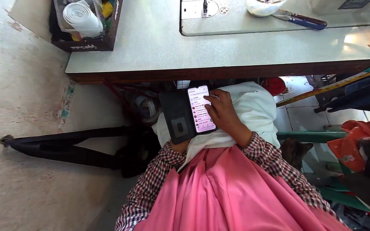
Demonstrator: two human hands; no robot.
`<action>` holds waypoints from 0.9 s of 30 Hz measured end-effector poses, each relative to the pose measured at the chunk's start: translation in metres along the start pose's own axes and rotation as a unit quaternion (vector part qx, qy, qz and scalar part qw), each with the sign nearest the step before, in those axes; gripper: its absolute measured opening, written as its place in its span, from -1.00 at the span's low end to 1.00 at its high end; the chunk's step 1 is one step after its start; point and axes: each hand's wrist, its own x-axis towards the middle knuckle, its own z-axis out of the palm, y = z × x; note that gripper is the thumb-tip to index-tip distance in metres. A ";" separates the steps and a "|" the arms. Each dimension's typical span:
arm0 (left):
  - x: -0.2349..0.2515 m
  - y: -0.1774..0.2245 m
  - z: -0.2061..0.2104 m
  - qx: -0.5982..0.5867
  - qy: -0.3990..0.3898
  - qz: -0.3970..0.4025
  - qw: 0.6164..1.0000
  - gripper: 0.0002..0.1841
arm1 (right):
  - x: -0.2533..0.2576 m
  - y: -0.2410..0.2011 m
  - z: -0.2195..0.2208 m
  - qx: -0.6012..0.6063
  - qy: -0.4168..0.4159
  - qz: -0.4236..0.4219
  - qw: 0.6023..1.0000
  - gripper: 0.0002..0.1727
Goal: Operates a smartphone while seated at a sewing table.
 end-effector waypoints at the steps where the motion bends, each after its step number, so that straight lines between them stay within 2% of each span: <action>1: -0.001 0.001 0.001 0.035 0.003 0.009 0.999 -0.75 | 0.000 0.000 0.000 -0.001 -0.003 -0.001 1.000 -0.66; 4: -0.001 0.001 0.000 0.167 0.009 0.037 0.985 -0.87 | 0.000 0.000 0.001 -0.002 -0.012 0.000 1.000 -0.64; 6: -0.001 0.006 0.000 0.226 0.001 0.030 0.974 -0.87 | 0.001 -0.001 0.000 0.000 -0.011 -0.001 1.000 -0.63; 10: 0.000 0.009 0.000 0.236 -0.013 0.016 0.971 -0.86 | 0.000 -0.001 0.001 -0.005 -0.003 -0.005 1.000 -0.63; 16: -0.002 0.008 0.003 0.212 0.012 0.016 0.977 -0.87 | -0.002 -0.001 0.002 -0.001 -0.005 -0.002 1.000 -0.64; 18: -0.002 0.011 0.003 0.246 0.006 0.011 0.969 -0.88 | -0.003 0.001 0.003 -0.001 -0.001 -0.006 1.000 -0.65; 22: 0.000 -0.004 -0.002 0.161 0.026 0.066 0.984 -0.89 | -0.006 0.003 0.003 0.004 -0.001 -0.011 1.000 -0.64; 24: 0.000 -0.005 -0.001 0.122 0.026 0.058 0.991 -0.87 | -0.007 0.004 0.003 0.006 -0.001 -0.015 1.000 -0.64; 27: -0.001 0.000 -0.002 0.175 0.016 0.042 0.984 -0.88 | -0.008 0.002 0.002 0.005 0.002 -0.027 1.000 -0.65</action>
